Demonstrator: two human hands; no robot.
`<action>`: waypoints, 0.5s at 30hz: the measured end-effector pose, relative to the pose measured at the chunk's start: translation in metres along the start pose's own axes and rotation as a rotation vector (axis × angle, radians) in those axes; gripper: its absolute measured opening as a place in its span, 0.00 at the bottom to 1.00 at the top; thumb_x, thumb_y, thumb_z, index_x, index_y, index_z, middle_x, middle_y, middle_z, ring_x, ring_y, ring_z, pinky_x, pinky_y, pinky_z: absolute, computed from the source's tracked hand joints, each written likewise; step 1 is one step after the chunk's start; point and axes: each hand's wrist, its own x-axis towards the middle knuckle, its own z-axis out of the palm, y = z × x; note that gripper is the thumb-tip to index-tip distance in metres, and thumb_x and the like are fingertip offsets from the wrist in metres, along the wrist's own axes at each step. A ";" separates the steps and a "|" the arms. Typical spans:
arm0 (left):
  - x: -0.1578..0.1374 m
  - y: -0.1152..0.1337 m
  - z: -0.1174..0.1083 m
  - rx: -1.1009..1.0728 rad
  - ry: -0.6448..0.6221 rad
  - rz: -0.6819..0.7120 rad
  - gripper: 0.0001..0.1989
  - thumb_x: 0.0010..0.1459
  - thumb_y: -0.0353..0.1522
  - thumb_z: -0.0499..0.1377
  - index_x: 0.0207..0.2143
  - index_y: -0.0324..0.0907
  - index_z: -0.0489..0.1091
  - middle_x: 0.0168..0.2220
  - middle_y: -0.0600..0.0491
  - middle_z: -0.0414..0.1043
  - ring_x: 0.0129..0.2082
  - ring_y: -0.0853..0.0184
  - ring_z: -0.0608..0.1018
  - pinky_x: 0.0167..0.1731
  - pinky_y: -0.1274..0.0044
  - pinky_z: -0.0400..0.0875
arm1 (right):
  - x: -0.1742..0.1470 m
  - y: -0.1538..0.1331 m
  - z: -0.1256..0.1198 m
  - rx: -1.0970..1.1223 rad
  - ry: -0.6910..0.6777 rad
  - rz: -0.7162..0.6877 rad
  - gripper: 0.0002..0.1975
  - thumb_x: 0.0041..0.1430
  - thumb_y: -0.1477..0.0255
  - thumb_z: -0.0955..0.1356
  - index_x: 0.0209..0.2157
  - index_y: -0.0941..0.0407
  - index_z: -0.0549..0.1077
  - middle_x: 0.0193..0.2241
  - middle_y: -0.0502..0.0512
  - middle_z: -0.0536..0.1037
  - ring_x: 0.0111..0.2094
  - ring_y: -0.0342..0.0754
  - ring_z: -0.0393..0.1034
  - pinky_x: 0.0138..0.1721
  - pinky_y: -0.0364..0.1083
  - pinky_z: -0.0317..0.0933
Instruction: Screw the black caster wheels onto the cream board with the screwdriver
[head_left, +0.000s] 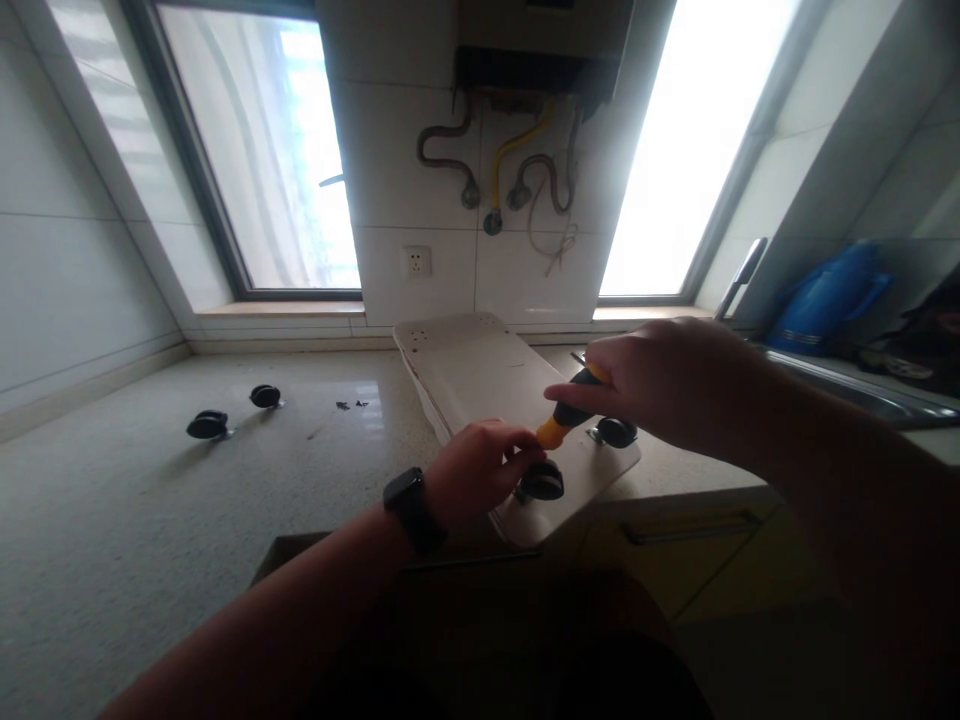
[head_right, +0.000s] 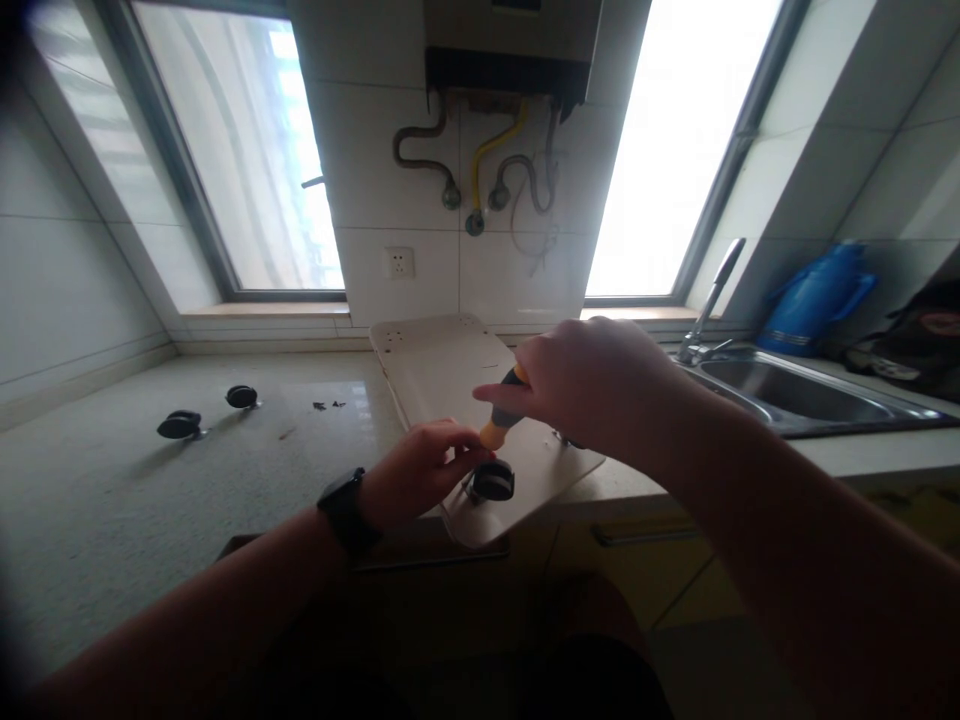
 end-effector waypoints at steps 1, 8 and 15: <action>-0.001 0.001 0.001 0.011 0.014 -0.007 0.09 0.67 0.37 0.62 0.42 0.43 0.80 0.35 0.51 0.78 0.31 0.67 0.75 0.34 0.74 0.68 | 0.000 -0.003 -0.002 -0.039 0.004 0.007 0.33 0.63 0.40 0.60 0.20 0.53 0.69 0.17 0.56 0.68 0.18 0.46 0.55 0.24 0.48 0.44; 0.001 0.003 0.004 -0.105 0.079 -0.091 0.07 0.65 0.36 0.65 0.37 0.42 0.81 0.32 0.54 0.81 0.31 0.67 0.78 0.34 0.76 0.68 | -0.004 0.001 -0.004 0.156 -0.032 -0.049 0.28 0.64 0.44 0.61 0.39 0.54 0.76 0.27 0.56 0.77 0.25 0.50 0.66 0.27 0.48 0.52; 0.002 0.007 -0.002 -0.140 0.032 -0.078 0.08 0.65 0.34 0.64 0.37 0.40 0.82 0.32 0.53 0.82 0.31 0.66 0.80 0.33 0.76 0.68 | 0.003 0.023 -0.003 0.472 -0.106 -0.381 0.09 0.65 0.65 0.67 0.45 0.50 0.77 0.40 0.51 0.79 0.37 0.46 0.71 0.35 0.46 0.59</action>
